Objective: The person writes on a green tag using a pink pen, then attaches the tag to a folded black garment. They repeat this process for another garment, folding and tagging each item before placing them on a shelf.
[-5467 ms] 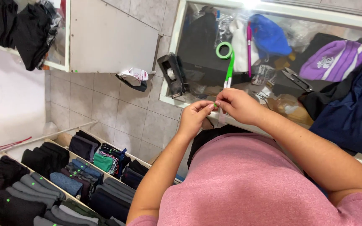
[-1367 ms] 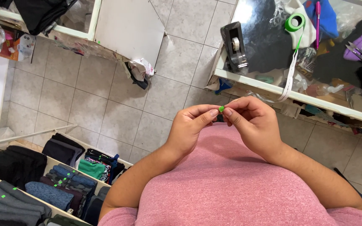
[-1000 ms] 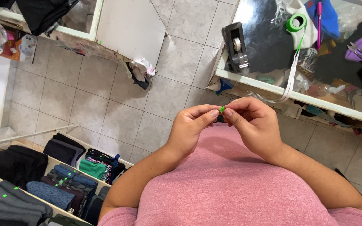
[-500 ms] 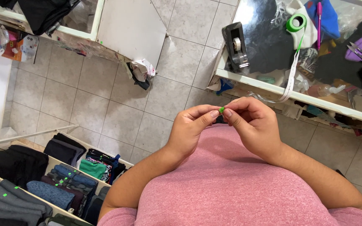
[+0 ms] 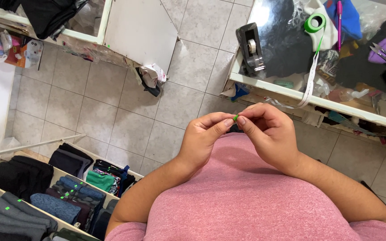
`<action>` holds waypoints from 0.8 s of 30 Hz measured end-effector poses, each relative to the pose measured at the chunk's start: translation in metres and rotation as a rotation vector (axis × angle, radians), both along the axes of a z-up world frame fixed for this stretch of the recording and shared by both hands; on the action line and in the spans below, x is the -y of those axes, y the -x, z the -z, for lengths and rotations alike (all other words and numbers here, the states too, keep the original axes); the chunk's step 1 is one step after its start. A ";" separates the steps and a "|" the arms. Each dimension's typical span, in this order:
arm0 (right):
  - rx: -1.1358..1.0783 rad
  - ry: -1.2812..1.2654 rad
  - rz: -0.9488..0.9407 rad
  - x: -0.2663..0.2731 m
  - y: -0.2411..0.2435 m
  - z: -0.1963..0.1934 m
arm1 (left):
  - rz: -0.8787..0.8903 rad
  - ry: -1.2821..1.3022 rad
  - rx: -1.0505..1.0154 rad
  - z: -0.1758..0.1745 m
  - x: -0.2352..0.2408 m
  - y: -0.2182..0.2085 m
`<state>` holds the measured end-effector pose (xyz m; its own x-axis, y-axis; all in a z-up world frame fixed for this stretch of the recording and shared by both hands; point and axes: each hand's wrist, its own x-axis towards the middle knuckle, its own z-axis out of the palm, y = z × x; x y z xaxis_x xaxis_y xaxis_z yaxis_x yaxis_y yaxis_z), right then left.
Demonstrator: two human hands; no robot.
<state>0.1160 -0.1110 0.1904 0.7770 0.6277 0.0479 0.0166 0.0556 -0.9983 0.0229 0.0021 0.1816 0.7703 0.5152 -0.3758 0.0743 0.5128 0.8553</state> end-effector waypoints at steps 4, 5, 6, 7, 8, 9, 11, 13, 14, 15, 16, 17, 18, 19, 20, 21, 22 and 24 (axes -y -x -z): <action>0.044 0.012 0.005 0.001 0.000 -0.003 | 0.019 -0.031 0.007 0.001 0.000 0.002; 0.044 0.011 0.007 0.001 0.000 -0.003 | 0.020 -0.032 0.008 -0.001 0.000 0.002; 0.064 0.018 0.016 0.001 0.000 -0.004 | 0.036 -0.049 0.012 -0.003 0.000 0.003; 0.084 0.025 0.025 0.001 0.000 -0.005 | 0.053 -0.067 0.015 -0.006 -0.001 0.003; 0.086 0.024 0.027 0.002 0.000 -0.005 | 0.054 -0.068 0.017 -0.006 -0.001 0.003; 0.100 0.034 0.032 0.002 0.000 -0.005 | 0.060 -0.070 0.018 -0.006 -0.001 0.003; 0.115 0.044 0.040 0.002 0.000 -0.006 | 0.068 -0.074 0.020 -0.007 0.000 0.002; 0.090 0.082 0.046 0.003 -0.001 -0.007 | 0.088 -0.053 0.016 -0.010 0.001 0.000; 0.091 0.083 0.050 0.004 -0.001 -0.006 | 0.092 -0.052 0.016 -0.006 0.002 0.000; 0.088 0.093 0.052 0.004 -0.001 -0.005 | 0.091 -0.039 0.011 -0.003 0.003 0.001; 0.085 0.102 0.052 0.005 -0.001 -0.004 | 0.089 -0.027 0.006 0.001 0.004 0.001; 0.086 0.102 0.055 0.005 -0.002 -0.004 | 0.092 -0.027 0.007 0.001 0.005 -0.001; 0.084 0.115 0.051 0.006 -0.003 -0.003 | 0.082 0.011 0.017 0.001 0.005 -0.002; 0.083 0.128 0.048 0.006 -0.004 -0.003 | 0.073 0.050 0.027 0.002 0.005 -0.002; 0.084 0.123 0.039 0.007 -0.005 -0.001 | 0.064 0.045 0.028 0.004 0.006 -0.004; 0.080 0.128 0.047 0.007 -0.006 0.001 | 0.064 0.048 0.019 0.006 0.006 -0.005; 0.074 0.131 0.041 0.006 -0.007 0.003 | 0.050 0.051 0.008 0.007 0.007 -0.005; 0.062 0.167 0.025 0.005 -0.011 0.004 | 0.014 0.051 0.003 0.008 0.006 -0.009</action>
